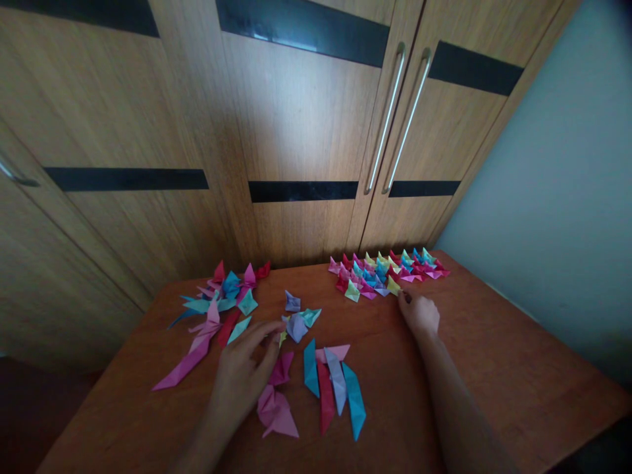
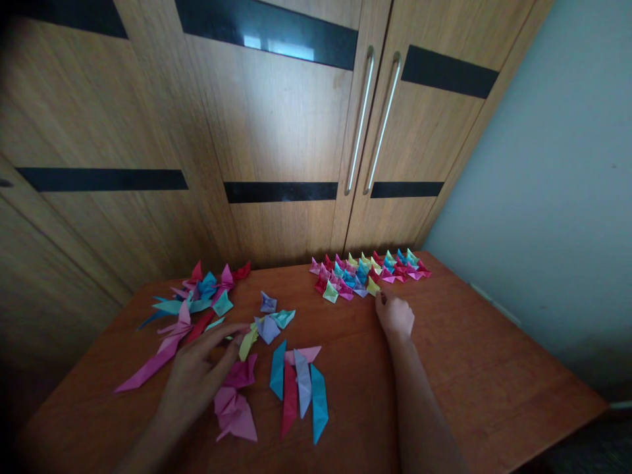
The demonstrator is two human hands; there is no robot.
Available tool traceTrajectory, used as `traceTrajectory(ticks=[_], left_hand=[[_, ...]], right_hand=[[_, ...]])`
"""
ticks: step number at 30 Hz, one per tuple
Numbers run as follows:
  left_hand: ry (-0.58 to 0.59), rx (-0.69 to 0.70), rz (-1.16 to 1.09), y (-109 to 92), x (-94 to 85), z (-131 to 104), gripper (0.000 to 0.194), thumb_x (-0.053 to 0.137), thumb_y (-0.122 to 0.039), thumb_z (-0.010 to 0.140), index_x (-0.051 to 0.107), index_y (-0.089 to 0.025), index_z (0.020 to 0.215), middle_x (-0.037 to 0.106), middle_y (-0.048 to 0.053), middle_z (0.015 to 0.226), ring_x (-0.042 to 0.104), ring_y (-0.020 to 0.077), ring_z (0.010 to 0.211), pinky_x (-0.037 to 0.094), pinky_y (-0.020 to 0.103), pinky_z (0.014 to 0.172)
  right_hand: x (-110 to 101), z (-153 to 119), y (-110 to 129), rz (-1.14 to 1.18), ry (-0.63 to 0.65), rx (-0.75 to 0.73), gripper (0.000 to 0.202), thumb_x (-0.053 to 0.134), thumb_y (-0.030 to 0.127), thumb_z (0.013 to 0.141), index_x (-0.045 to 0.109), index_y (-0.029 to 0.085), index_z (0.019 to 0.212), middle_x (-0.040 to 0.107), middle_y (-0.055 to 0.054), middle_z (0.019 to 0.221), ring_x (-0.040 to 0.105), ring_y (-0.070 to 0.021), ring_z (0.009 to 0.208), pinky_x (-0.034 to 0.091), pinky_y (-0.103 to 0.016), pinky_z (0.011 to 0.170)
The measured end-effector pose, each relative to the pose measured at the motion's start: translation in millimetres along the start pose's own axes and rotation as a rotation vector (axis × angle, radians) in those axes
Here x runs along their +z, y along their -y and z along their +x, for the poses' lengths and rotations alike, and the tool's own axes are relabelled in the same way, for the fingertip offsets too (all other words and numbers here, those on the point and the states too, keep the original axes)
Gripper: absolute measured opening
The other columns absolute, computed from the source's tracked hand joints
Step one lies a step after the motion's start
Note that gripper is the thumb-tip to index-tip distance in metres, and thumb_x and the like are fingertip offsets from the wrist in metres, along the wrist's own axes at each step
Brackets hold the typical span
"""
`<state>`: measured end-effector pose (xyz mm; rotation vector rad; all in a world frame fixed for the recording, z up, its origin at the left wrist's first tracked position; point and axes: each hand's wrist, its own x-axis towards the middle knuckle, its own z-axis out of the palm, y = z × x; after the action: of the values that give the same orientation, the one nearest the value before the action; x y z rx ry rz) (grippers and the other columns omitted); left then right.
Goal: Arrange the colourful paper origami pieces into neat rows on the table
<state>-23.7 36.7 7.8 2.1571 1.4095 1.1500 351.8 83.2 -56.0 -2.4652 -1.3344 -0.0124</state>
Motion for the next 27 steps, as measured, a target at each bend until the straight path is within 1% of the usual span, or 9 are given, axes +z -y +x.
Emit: traceTrajectory(ticks=[10, 16, 19, 23, 27], left_hand=[[0.018, -0.032, -0.021, -3.4, -2.0, 0.6, 0.019, 0.051, -0.031, 0.086, 0.066, -0.024, 0.095, 0.072, 0.002, 0.097, 0.067, 0.0187, 0.089, 0.053, 0.030, 0.076], [0.047, -0.032, -0.011, 0.0, -2.7, 0.1, 0.019, 0.052, -0.031, 0.087, 0.066, -0.025, 0.097, 0.072, 0.001, 0.098, 0.067, 0.0180, 0.089, 0.053, 0.029, 0.076], [0.059, -0.043, -0.001, 2.3, -2.6, -0.2, 0.019, 0.052, -0.031, 0.087, 0.066, -0.025, 0.097, 0.072, 0.001, 0.099, 0.067, 0.0179, 0.090, 0.053, 0.030, 0.076], [0.033, -0.049, 0.008, 4.9, -3.8, 0.5, 0.020, 0.051, -0.032, 0.086, 0.066, -0.024, 0.097, 0.073, 0.002, 0.098, 0.067, 0.0187, 0.089, 0.053, 0.031, 0.077], [-0.027, -0.064, 0.054, 14.0, -11.0, 3.5, 0.024, 0.050, -0.035, 0.086, 0.066, -0.023, 0.098, 0.072, 0.003, 0.099, 0.067, 0.0194, 0.087, 0.053, 0.032, 0.080]], right_hand=[[2.0, 1.9, -0.7, 0.021, 0.036, 0.023, 0.039, 0.041, 0.045, 0.088, 0.067, 0.026, 0.109, 0.069, -0.012, 0.091, 0.064, -0.0265, 0.082, 0.045, -0.032, 0.065], [3.4, 3.3, 0.7, -0.008, 0.064, 0.043, 0.040, 0.040, 0.047, 0.089, 0.069, 0.025, 0.106, 0.069, -0.013, 0.094, 0.065, -0.0277, 0.087, 0.046, -0.033, 0.069], [3.0, 3.3, 2.3, -0.015, 0.073, 0.066, 0.039, 0.042, 0.046, 0.088, 0.068, 0.026, 0.109, 0.069, -0.012, 0.095, 0.065, -0.0268, 0.089, 0.047, -0.033, 0.072], [2.3, 3.5, 2.2, 0.006, 0.075, 0.072, 0.040, 0.042, 0.047, 0.088, 0.067, 0.027, 0.112, 0.070, -0.013, 0.095, 0.065, -0.0274, 0.090, 0.047, -0.033, 0.072], [1.0, 3.0, 0.0, 0.009, 0.043, 0.064, 0.042, 0.042, 0.050, 0.087, 0.069, 0.025, 0.106, 0.070, -0.014, 0.090, 0.065, -0.0284, 0.084, 0.045, -0.033, 0.066]])
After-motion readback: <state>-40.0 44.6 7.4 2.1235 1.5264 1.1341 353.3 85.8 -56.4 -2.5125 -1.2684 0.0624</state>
